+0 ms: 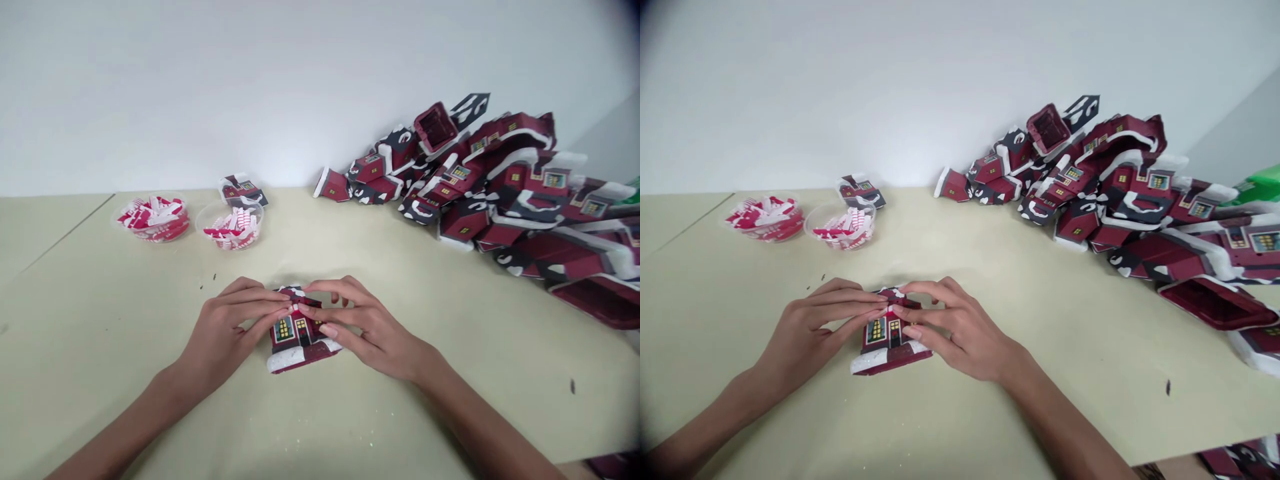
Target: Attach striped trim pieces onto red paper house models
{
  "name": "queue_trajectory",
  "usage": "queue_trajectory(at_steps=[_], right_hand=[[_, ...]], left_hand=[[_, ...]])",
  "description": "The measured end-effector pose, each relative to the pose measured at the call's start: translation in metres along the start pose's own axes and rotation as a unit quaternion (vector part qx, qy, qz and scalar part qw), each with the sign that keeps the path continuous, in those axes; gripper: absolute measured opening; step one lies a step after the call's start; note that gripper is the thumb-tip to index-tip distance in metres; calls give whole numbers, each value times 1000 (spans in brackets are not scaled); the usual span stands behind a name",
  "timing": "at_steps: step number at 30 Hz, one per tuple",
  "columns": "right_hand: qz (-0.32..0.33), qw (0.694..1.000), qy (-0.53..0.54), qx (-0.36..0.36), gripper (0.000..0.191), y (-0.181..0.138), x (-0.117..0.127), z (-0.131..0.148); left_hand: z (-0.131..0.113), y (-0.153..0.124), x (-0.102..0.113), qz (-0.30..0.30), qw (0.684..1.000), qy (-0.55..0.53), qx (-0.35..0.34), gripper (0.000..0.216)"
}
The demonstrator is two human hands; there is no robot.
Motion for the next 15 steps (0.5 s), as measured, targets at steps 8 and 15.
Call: queue_trajectory(at_steps=[8, 15], right_hand=[[-13, 997, 30, -65, 35, -9, -5, -13], [-141, 983, 91, -77, 33, -18, 14, -29]], left_hand=[[-19, 7, 6, 34, 999, 35, -13, 15], [-64, -18, -5, 84, 980, 143, -114, 48]])
Point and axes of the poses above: each hand's wrist, its own y-axis towards the middle knuckle, its own x-axis out of the back of the hand, z = x × y, the point moved 8 cm from there along y, towards the middle knuckle, and after that the axes turned 5 degrees about y, right-handed, at the moved point
